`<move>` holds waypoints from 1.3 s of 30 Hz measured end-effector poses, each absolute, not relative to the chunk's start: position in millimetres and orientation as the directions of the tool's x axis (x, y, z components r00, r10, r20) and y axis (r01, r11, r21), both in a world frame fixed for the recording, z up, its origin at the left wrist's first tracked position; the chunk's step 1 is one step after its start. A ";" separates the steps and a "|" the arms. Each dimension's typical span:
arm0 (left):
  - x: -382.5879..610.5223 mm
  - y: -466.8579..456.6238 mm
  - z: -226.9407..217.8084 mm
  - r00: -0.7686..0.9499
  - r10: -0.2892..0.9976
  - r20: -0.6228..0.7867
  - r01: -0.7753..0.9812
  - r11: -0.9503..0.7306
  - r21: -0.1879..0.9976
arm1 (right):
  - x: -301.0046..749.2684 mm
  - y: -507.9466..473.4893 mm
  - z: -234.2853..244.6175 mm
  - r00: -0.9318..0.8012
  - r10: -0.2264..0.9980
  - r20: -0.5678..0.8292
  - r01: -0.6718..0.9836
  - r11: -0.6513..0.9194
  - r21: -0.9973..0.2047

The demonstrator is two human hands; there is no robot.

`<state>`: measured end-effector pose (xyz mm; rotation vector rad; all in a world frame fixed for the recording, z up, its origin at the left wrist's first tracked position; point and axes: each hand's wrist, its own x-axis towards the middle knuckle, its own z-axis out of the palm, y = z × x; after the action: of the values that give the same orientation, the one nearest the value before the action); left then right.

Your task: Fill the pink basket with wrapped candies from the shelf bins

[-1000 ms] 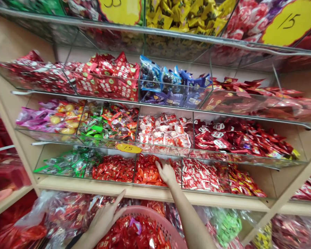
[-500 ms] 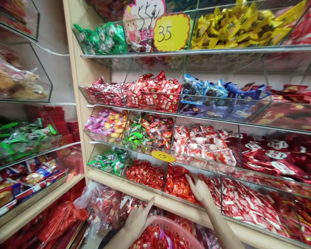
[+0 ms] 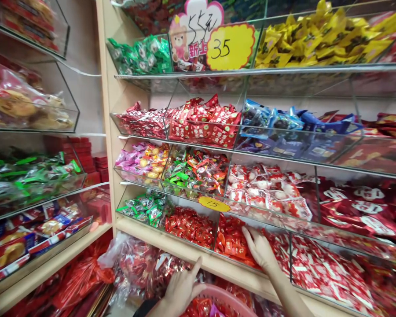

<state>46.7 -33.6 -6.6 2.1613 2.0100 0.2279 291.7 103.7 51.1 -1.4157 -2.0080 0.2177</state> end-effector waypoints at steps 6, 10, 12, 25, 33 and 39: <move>41.3 -32.5 -6.4 0.093 0.996 0.005 0.983 -0.092 0.156 | 286.6 94.4 56.2 -0.244 0.860 0.448 0.752 0.459 -0.473; 41.0 -32.4 -5.9 0.101 0.995 0.004 0.982 -0.101 0.158 | 282.9 85.2 61.6 -0.271 0.821 0.503 0.759 0.504 -0.413; 41.0 -32.4 -5.8 0.109 0.994 0.001 0.980 -0.108 0.169 | 278.3 80.0 66.2 -0.290 0.778 0.557 0.766 0.538 -0.353; 39.5 -33.2 -9.7 0.139 0.990 0.032 0.981 -0.142 0.133 | 261.9 78.0 73.3 -0.530 0.751 0.395 0.798 0.599 -0.069; 40.8 -33.1 -14.8 0.140 0.988 0.059 0.978 -0.147 0.151 | 263.1 78.5 69.5 -0.442 0.809 0.387 0.818 0.541 -0.197; 38.1 -32.2 -11.7 0.156 0.987 0.043 0.978 -0.160 0.131 | 283.6 97.0 80.7 -0.313 0.818 0.482 0.738 0.529 -0.419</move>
<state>38.1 -32.2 -11.7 2.3326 1.9873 0.1808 283.6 97.0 80.7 -1.2567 -2.1094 0.1576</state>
